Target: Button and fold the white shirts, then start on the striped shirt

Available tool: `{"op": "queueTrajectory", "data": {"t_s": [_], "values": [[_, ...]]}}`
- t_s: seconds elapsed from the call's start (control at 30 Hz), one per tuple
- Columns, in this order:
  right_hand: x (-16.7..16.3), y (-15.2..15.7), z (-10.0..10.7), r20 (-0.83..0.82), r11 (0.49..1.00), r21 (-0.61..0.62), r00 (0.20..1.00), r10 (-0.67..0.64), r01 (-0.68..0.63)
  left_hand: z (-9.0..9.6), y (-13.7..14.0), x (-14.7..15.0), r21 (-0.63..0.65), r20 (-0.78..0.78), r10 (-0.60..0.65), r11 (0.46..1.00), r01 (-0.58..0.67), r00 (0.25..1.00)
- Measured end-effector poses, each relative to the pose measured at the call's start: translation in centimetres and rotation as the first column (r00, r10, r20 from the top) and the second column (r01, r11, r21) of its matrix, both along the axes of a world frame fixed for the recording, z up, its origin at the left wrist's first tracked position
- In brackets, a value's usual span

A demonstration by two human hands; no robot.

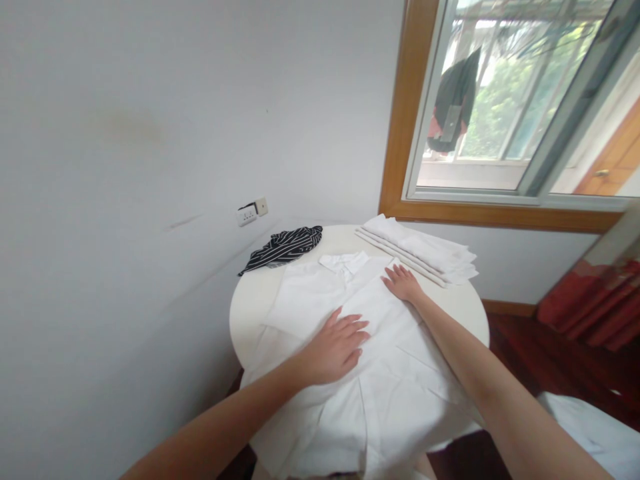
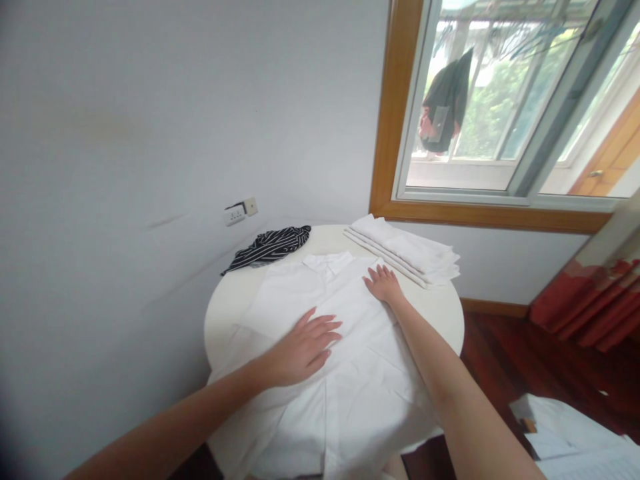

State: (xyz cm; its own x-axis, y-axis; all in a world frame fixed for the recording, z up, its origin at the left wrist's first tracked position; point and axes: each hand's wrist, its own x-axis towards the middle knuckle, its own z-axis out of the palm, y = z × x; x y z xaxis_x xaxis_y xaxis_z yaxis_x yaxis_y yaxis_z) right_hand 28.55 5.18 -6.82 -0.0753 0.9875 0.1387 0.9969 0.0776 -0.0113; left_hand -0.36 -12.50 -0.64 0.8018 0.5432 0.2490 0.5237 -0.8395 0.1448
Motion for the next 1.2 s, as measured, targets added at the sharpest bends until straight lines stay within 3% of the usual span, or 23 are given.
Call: {"op": "queueTrajectory", "data": {"t_s": [0.17, 0.3, 0.4, 0.57, 0.67, 0.77, 0.87, 1.0, 1.2], "values": [[0.0, 0.0, -0.2, 0.014, 1.000, 0.020, 1.000, -0.002, 0.001, -1.5, 1.2, 2.5, -0.077, -0.056, -0.060, 0.995, 0.055, 0.997], [0.0, -0.1, -0.3, 0.004, 1.000, 0.021, 1.000, -0.005, 0.005, -3.0, 1.6, 2.6, -0.135, -0.098, -0.101, 0.987, 0.087, 0.990], [0.0, -0.3, 0.2, -0.010, 1.000, 0.014, 1.000, 0.000, 0.000, -3.0, 1.5, 2.5, -0.145, -0.100, -0.103, 0.986, 0.088, 0.990], [-1.6, -2.5, 1.8, 0.008, 0.979, 0.203, 0.999, -0.040, 0.037, -2.4, 1.4, 2.6, -0.137, -0.094, -0.107, 0.986, 0.094, 0.990], [-3.5, -5.6, 2.0, 0.021, 0.965, 0.244, 0.996, 0.089, -0.091, -2.5, 1.3, 2.6, -0.125, -0.087, -0.103, 0.988, 0.092, 0.991], [-4.9, -8.5, 1.1, -0.015, 0.950, 0.093, 0.953, 0.301, -0.299, -2.6, 1.3, 2.5, -0.110, -0.081, -0.106, 0.989, 0.097, 0.991], [-4.7, -9.7, 0.3, -0.042, 0.931, 0.075, 0.932, 0.360, -0.357, -2.8, 1.1, 2.5, -0.082, -0.062, -0.095, 0.993, 0.089, 0.994], [-2.8, -8.4, 0.5, -0.052, 0.952, 0.040, 0.951, 0.305, -0.303, -2.8, 1.0, 2.4, -0.046, -0.029, -0.075, 0.996, 0.073, 0.997], [-1.0, -5.6, 0.5, -0.035, 1.000, -0.019, 0.999, 0.024, -0.025, -2.6, 1.0, 2.3, -0.061, -0.058, -0.098, 0.994, 0.095, 0.993]]}}
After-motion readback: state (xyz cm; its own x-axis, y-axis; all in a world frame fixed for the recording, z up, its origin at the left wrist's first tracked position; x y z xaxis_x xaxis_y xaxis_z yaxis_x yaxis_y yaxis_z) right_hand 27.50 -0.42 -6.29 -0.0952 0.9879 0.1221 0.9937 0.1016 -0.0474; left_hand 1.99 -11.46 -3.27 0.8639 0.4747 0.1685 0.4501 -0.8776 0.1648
